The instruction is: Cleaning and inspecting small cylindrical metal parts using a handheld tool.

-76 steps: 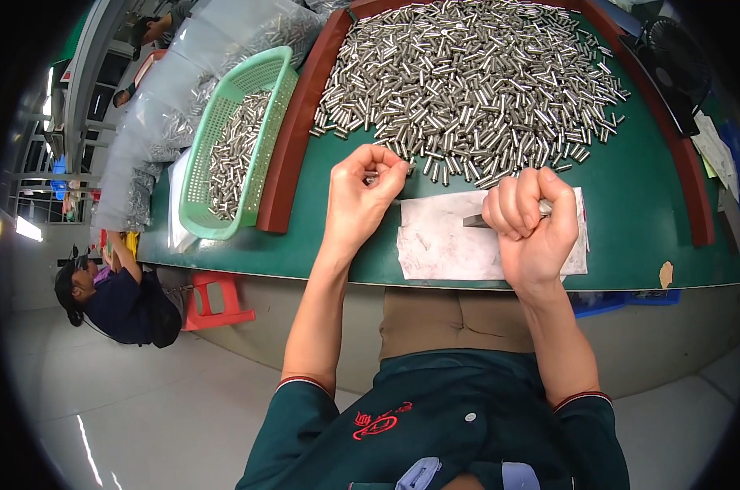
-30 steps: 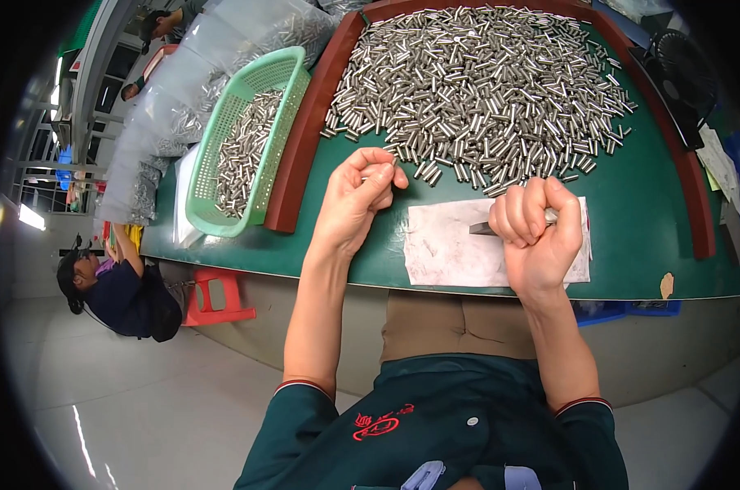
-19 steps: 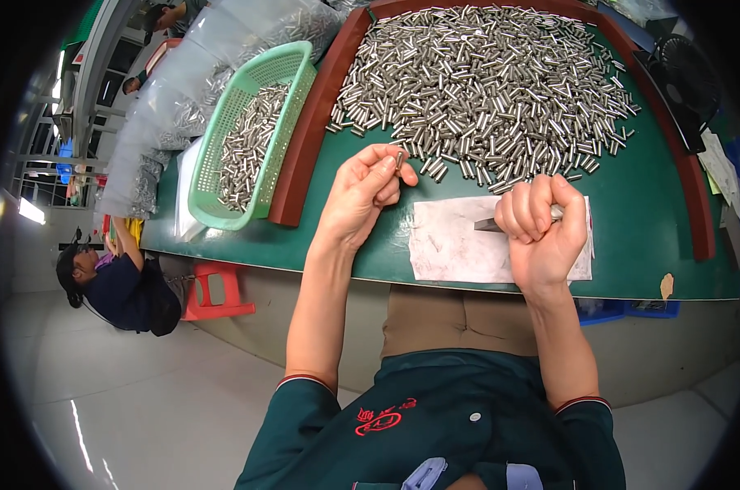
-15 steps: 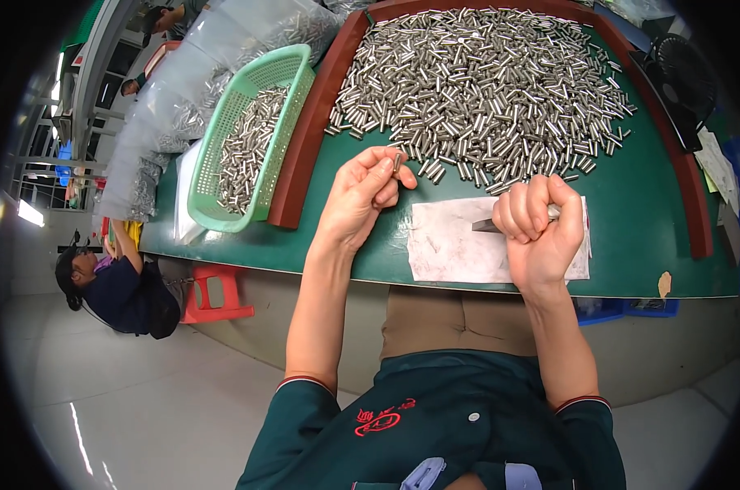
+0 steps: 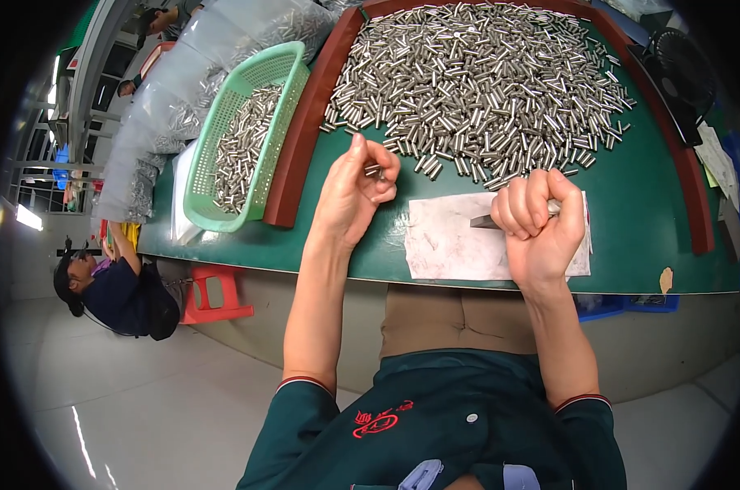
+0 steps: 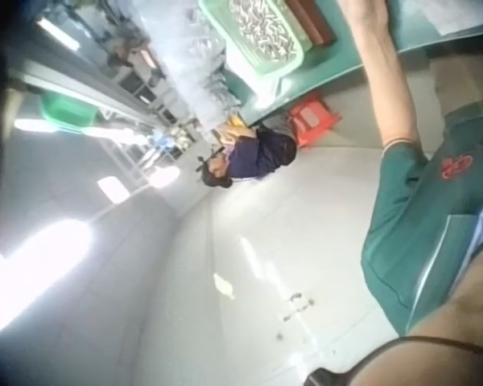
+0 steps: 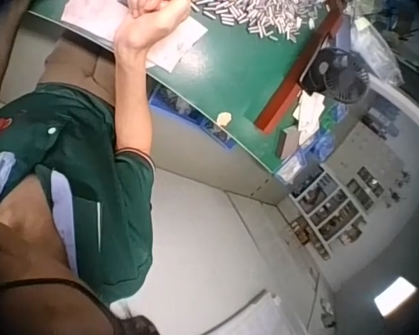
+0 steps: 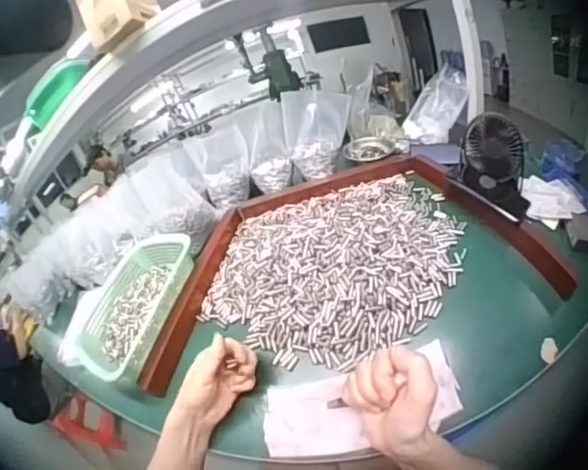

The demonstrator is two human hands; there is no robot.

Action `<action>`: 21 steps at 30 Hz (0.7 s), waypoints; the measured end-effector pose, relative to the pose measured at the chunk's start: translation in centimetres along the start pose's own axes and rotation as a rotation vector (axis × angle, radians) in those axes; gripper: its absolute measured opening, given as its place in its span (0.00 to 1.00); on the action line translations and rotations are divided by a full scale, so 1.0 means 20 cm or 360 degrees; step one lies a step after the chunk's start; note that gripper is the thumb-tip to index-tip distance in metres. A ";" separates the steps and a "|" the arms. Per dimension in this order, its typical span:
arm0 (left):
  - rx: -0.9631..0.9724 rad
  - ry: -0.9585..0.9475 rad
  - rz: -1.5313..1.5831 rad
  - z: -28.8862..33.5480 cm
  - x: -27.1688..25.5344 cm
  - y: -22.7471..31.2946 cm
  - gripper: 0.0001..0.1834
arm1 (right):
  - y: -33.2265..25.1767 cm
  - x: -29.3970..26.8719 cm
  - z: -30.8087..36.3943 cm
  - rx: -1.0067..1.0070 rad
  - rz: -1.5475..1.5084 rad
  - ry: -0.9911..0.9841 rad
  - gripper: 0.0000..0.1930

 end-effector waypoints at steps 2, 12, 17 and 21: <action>0.0120 0.0016 -0.0358 -0.01 0.00 0.01 0.12 | 0.00 -0.01 0.00 -0.0006 0.0014 0.0003 0.20; 0.1047 0.0015 -0.2261 0.04 0.21 0.05 0.10 | 0.00 -0.01 0.00 -0.0041 -0.0006 -0.0057 0.20; 0.0799 -0.0003 -0.2379 0.03 0.21 0.04 0.05 | 0.00 -0.02 0.00 -0.0057 0.0006 -0.0046 0.20; 0.0705 0.0120 -0.1625 0.04 0.15 0.06 0.04 | -0.01 -0.02 0.00 -0.0063 0.0002 -0.0042 0.19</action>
Point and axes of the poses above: each hand's wrist, its own z-axis away from the middle knuckle, its own x-axis out of the palm, y = z × x, the point moved 7 cm from there along -z, towards the middle knuckle, and after that the axes turned 5 degrees about z, right-handed, at the moved point
